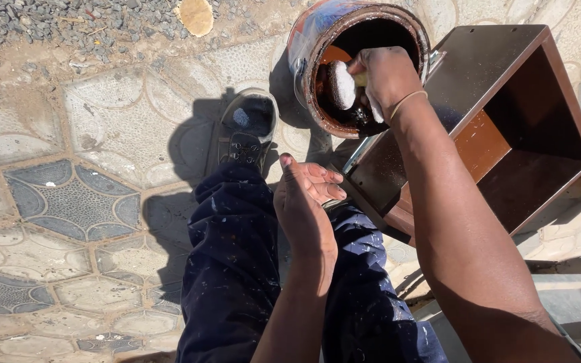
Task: Applying wood stain to the interior and exterior surfaces of a wooden drawer using a sponge.
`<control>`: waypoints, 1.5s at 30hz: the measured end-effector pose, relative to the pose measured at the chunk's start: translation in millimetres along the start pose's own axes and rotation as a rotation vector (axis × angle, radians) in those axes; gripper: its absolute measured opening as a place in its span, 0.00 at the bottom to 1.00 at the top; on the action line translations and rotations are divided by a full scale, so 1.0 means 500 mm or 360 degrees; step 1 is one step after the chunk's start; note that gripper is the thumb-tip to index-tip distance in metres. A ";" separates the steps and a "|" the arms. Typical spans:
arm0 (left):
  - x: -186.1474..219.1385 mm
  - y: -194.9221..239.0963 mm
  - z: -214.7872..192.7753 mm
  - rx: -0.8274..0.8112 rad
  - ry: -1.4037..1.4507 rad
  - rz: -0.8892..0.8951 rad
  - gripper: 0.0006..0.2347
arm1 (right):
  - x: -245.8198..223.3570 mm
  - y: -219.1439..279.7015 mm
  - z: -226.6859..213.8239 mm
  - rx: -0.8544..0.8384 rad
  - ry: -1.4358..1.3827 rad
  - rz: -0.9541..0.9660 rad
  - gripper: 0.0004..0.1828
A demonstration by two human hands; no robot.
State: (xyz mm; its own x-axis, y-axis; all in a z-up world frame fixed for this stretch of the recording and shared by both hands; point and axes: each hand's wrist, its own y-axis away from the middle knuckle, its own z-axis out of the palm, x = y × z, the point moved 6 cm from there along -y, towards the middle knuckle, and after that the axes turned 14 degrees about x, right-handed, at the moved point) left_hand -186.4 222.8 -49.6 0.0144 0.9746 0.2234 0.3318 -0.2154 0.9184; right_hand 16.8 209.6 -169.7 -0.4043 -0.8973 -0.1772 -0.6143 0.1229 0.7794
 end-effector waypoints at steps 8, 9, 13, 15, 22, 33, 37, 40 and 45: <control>0.011 0.007 0.000 -0.0008 0.0004 0.0018 0.28 | 0.050 -0.049 -0.003 -0.0556 -0.0152 0.0112 0.05; 0.013 0.007 0.000 -0.0009 0.0019 0.0026 0.27 | 0.044 -0.035 0.008 -0.0693 -0.0082 0.0083 0.03; 0.003 0.005 0.002 0.0006 0.0009 0.0015 0.27 | 0.052 -0.056 0.026 -0.0663 0.0266 0.0052 0.08; -0.005 0.001 0.005 -0.0013 0.0061 0.0049 0.26 | 0.010 -0.029 0.018 -0.0659 0.0566 -0.0115 0.12; -0.014 0.007 0.012 0.0066 0.0031 -0.0029 0.27 | -0.036 -0.012 0.012 -0.0696 0.0927 -0.0415 0.14; 0.011 0.026 0.019 0.0161 0.0153 0.0328 0.25 | 0.050 0.001 -0.038 -0.1149 -0.0423 0.0218 0.15; -0.008 0.045 0.054 -0.0036 -0.0098 0.0587 0.25 | 0.108 0.100 -0.206 -0.1279 -0.0901 -0.0394 0.10; -0.047 0.068 0.097 -0.0223 -0.0195 0.0648 0.23 | 0.279 0.075 -0.332 -0.0920 -0.1157 -0.0116 0.09; -0.154 0.135 0.194 -0.0644 -0.0544 0.0453 0.19 | 0.553 -0.029 -0.459 -0.0124 -0.1412 0.0286 0.16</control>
State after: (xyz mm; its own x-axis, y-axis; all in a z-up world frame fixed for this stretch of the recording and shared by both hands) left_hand -73.8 139.1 -36.5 0.3747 0.8250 0.4230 -0.1143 -0.4117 0.9041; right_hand 69.2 -137.5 -92.1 -0.8828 -0.2073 -0.4216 -0.4571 0.1715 0.8727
